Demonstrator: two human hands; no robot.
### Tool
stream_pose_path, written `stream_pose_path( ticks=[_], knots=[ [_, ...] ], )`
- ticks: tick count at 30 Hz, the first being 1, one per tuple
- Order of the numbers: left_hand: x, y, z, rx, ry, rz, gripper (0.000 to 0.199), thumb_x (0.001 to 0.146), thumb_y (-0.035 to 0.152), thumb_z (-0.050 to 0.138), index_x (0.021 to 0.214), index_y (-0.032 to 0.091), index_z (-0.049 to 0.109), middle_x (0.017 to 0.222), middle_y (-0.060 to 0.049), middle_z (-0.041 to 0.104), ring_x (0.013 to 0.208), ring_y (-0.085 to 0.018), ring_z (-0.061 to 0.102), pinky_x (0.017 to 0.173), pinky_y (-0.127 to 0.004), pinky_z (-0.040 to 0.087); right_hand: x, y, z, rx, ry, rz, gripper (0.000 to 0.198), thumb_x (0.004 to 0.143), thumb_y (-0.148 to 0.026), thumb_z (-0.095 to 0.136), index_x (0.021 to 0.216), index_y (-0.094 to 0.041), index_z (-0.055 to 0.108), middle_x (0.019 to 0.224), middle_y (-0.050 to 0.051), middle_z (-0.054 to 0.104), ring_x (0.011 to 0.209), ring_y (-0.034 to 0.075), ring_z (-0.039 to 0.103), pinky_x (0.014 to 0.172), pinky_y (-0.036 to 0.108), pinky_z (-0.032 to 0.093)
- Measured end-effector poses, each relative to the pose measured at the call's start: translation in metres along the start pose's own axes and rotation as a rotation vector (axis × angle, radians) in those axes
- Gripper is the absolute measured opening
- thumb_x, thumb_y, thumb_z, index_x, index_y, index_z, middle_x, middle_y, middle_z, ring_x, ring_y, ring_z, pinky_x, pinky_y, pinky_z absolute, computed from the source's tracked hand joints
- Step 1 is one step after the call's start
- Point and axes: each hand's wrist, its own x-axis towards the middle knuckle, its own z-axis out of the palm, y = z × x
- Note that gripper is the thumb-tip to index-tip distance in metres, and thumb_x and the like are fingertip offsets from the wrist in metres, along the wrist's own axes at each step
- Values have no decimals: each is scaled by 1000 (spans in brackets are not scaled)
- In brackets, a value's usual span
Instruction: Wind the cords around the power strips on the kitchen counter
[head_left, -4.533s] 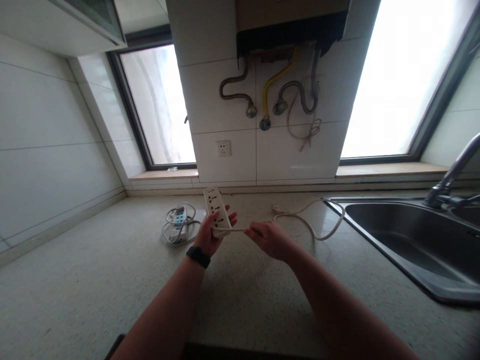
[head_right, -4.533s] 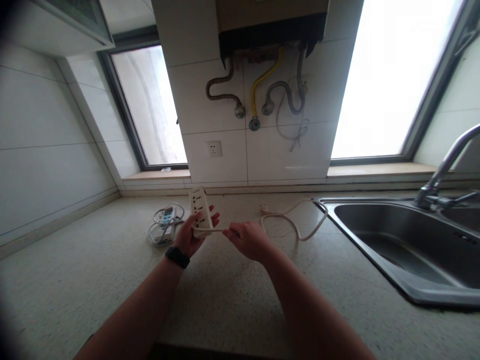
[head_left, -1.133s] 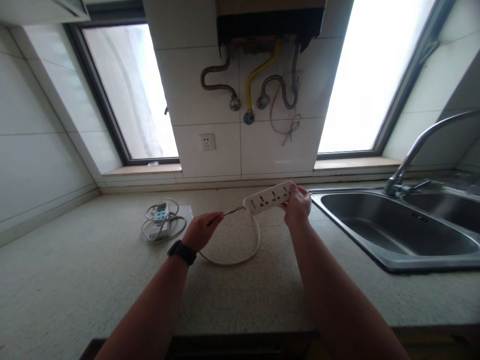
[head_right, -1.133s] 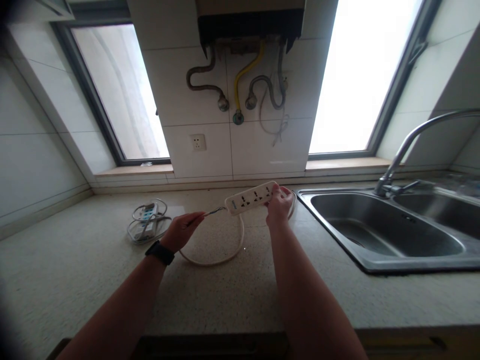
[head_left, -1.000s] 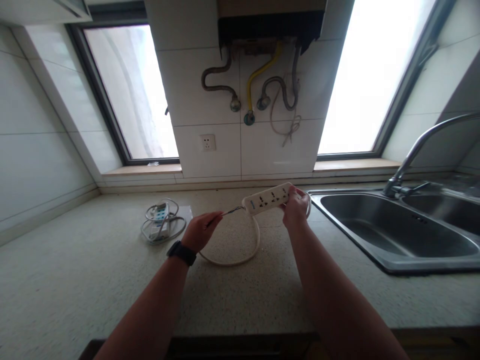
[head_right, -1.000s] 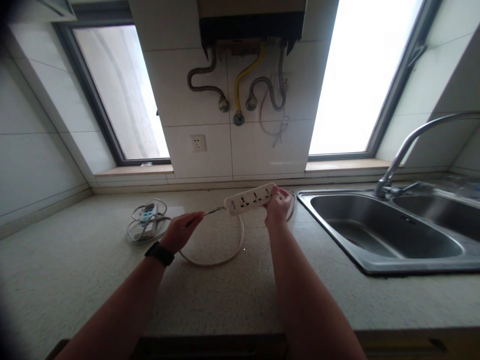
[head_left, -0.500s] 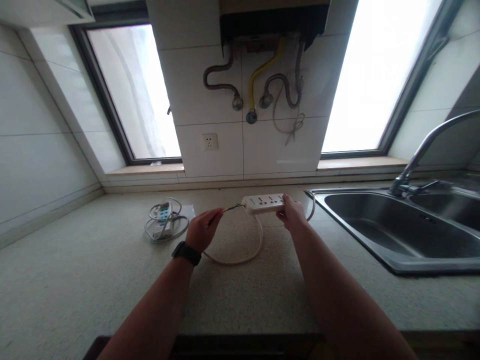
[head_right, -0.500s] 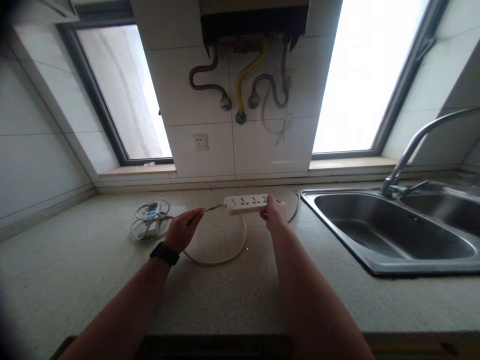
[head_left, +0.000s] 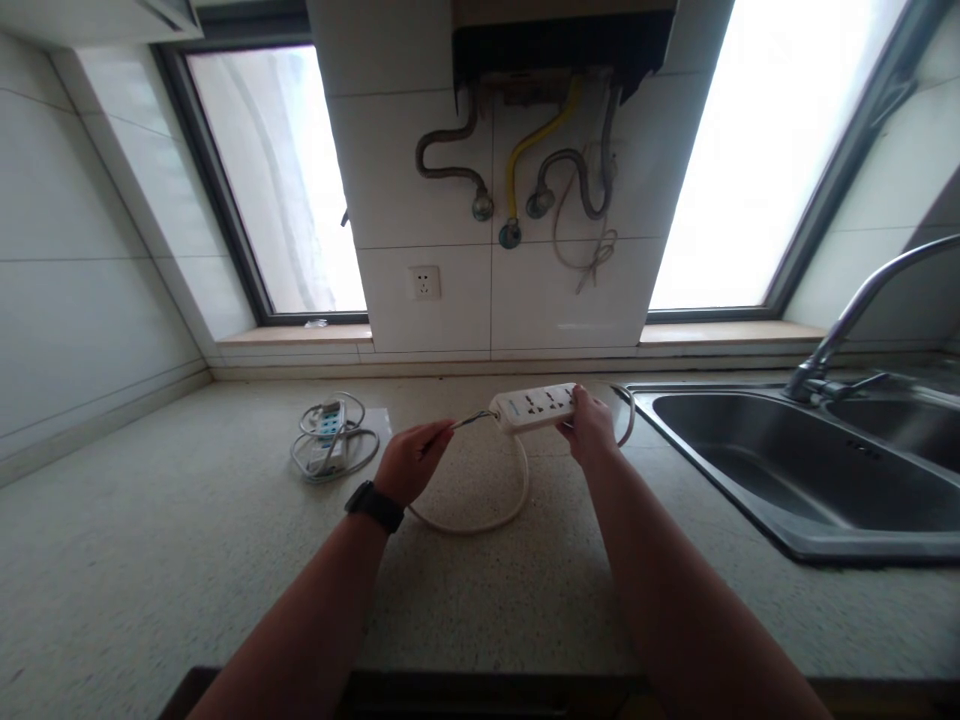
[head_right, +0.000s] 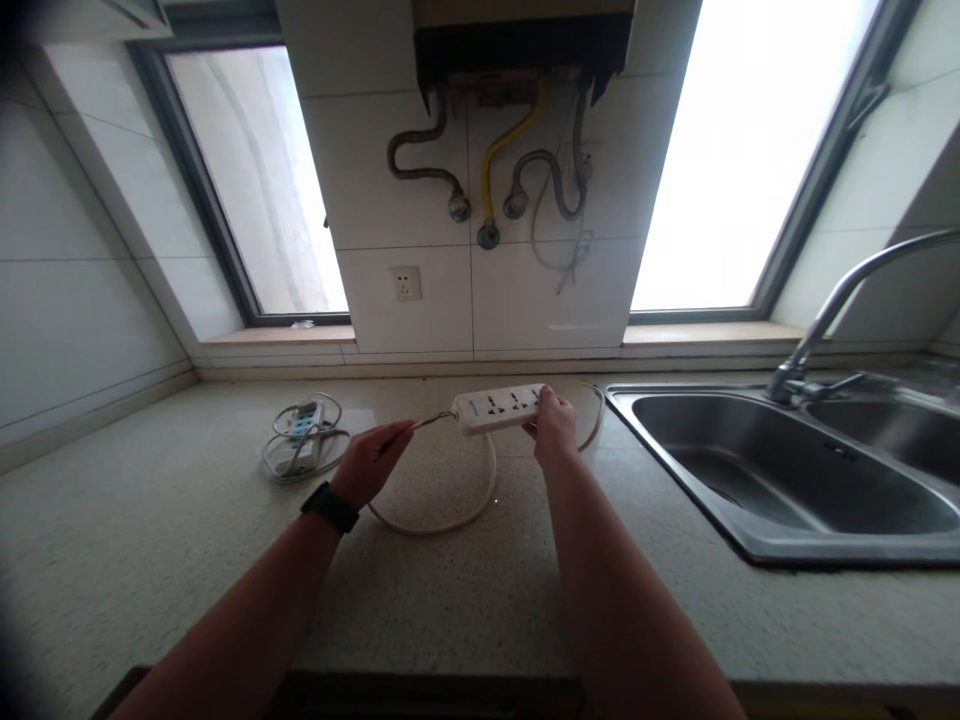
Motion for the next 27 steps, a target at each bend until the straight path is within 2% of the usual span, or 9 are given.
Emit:
stream_pose_path(
  ticks=[5, 13, 19, 24, 27],
  knots=[
    [0, 2, 1, -48, -16, -14, 28, 94, 35, 58, 114, 25, 75, 100, -6, 76, 86, -19, 70, 78, -28, 51, -2, 0, 3, -4, -32, 9, 29, 80, -45, 55, 96, -21, 51, 65, -6, 54, 55, 2, 52, 57, 16, 53],
    [0, 4, 0, -68, -20, -14, 29, 95, 35, 57, 115, 24, 75, 106, -6, 75, 94, -20, 70, 84, -29, 51, -4, 14, 5, -127, -97, 111, 28, 81, -46, 52, 97, -23, 54, 63, -6, 56, 49, 4, 51, 48, 19, 51],
    [0, 6, -1, -109, 3, -26, 27, 93, 35, 59, 113, 24, 75, 107, -7, 75, 95, -22, 70, 86, -31, 51, -4, 28, 6, -218, -145, 183, 30, 83, -44, 50, 99, -19, 56, 58, -3, 57, 47, 6, 50, 44, 18, 48],
    [1, 4, -1, -59, 7, -51, 29, 95, 37, 56, 116, 27, 74, 103, -6, 74, 91, -20, 68, 85, -30, 50, -6, 28, 7, -233, -219, 150, 32, 83, -46, 53, 98, -17, 56, 57, -3, 56, 44, 4, 48, 42, 15, 46],
    [4, -5, -4, -71, 101, -186, 33, 96, 40, 53, 122, 28, 70, 94, -5, 72, 76, -16, 65, 74, -27, 50, -14, 21, 8, -213, -341, 76, 39, 79, -51, 60, 100, -18, 58, 68, -2, 62, 47, 4, 53, 43, 15, 47]
  ],
)
